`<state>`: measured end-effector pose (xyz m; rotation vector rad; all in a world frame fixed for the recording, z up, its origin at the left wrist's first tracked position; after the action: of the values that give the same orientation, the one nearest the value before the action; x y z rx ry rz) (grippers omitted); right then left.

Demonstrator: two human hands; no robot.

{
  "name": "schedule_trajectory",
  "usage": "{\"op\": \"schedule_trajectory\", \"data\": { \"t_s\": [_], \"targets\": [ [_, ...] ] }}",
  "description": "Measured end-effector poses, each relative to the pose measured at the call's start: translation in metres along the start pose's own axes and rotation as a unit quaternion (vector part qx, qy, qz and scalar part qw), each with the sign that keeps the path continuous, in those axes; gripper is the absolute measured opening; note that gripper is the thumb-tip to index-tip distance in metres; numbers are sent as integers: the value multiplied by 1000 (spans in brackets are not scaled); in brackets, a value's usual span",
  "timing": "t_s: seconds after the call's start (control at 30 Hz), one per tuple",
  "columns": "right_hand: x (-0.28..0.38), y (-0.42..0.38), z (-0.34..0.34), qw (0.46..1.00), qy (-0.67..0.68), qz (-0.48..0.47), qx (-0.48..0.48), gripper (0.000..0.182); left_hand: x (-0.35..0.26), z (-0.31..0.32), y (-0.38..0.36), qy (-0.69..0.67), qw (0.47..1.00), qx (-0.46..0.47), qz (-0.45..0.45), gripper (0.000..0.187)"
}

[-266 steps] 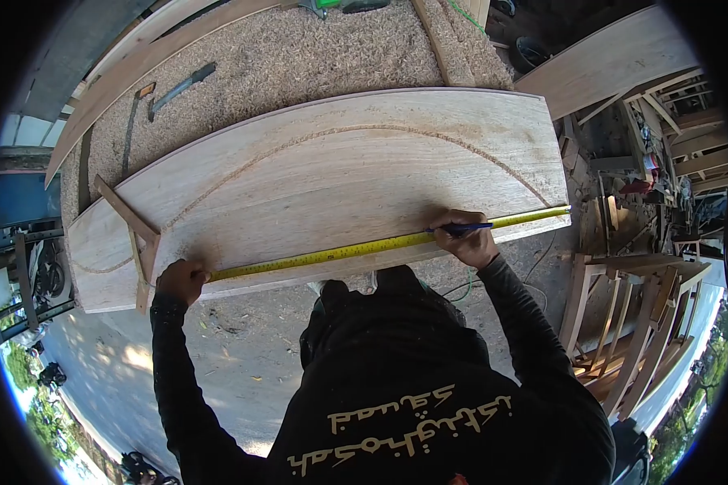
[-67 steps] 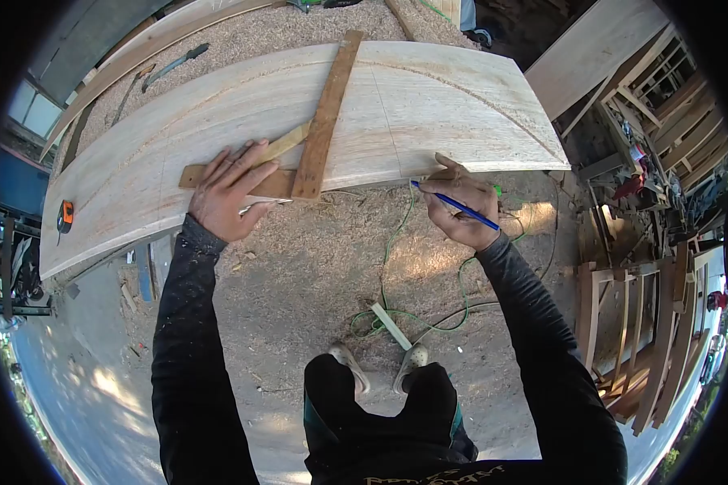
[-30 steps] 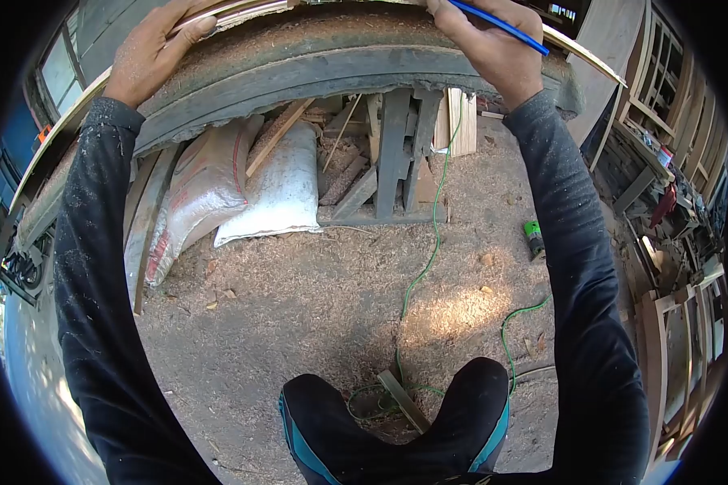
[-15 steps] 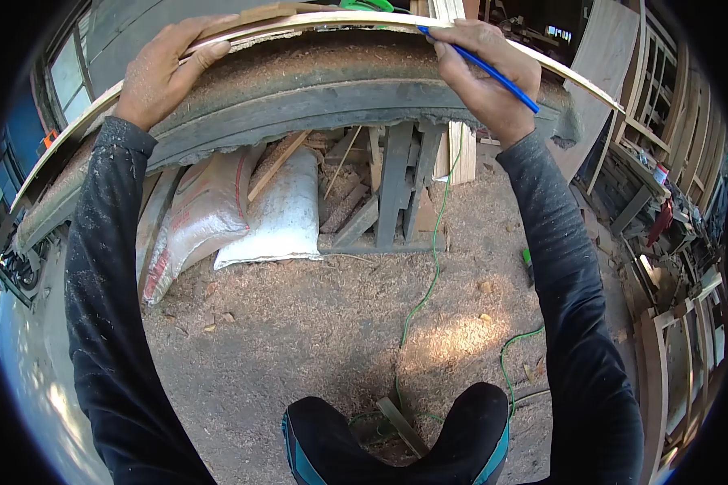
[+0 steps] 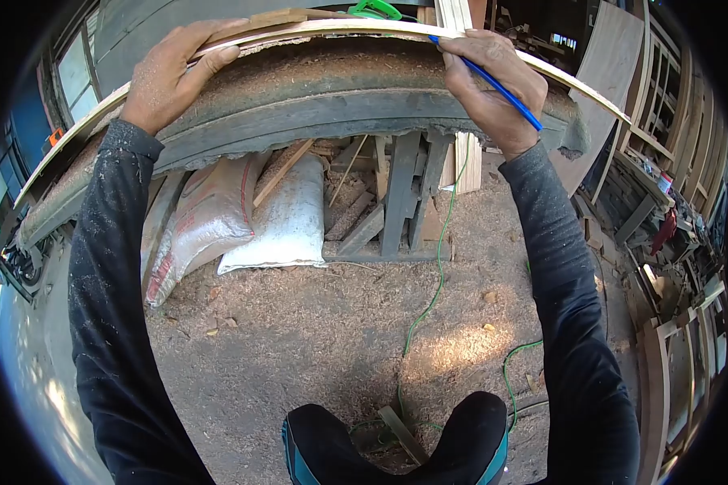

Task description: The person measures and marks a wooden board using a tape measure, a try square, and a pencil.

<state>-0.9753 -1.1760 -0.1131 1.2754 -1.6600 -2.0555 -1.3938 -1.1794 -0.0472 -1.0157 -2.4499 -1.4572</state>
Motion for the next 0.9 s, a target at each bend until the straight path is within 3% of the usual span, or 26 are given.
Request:
{"op": "schedule_trajectory", "data": {
  "t_s": [0.3, 0.4, 0.47, 0.63, 0.8, 0.9],
  "targets": [
    [9, 9, -10, 998, 53, 18, 24, 20, -2, 3, -2, 11, 1000, 2, -19, 48],
    [14, 10, -17, 992, 90, 76, 45, 18, -5, 1, -1, 25, 999, -21, -8, 51],
    [20, 15, -20, 991, 62, 82, 84, 16, -13, -6, 3, -39, 999, -7, -29, 49],
    [25, 38, -26, 975, 104, 99, 170, 16, -6, -5, 4, -48, 998, 4, -46, 50],
    [16, 57, -35, 937, 152, 191, 250, 7, -11, -24, 9, -114, 989, 34, -92, 46],
    [11, 75, -41, 894, 186, 271, 304, 8, -12, -46, 21, -151, 976, 100, -120, 47]
  ]
}}
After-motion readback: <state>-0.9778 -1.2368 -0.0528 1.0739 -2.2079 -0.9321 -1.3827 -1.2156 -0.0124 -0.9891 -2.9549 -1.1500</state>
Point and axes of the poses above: each hand's wrist, its own y-axis towards the middle knuckle, its own z-axis out of the palm, x = y × z, the point moved 1 cm from there along y, towards the middle knuckle, and after that the axes turned 1 degree about x, right-handed, at the moved point
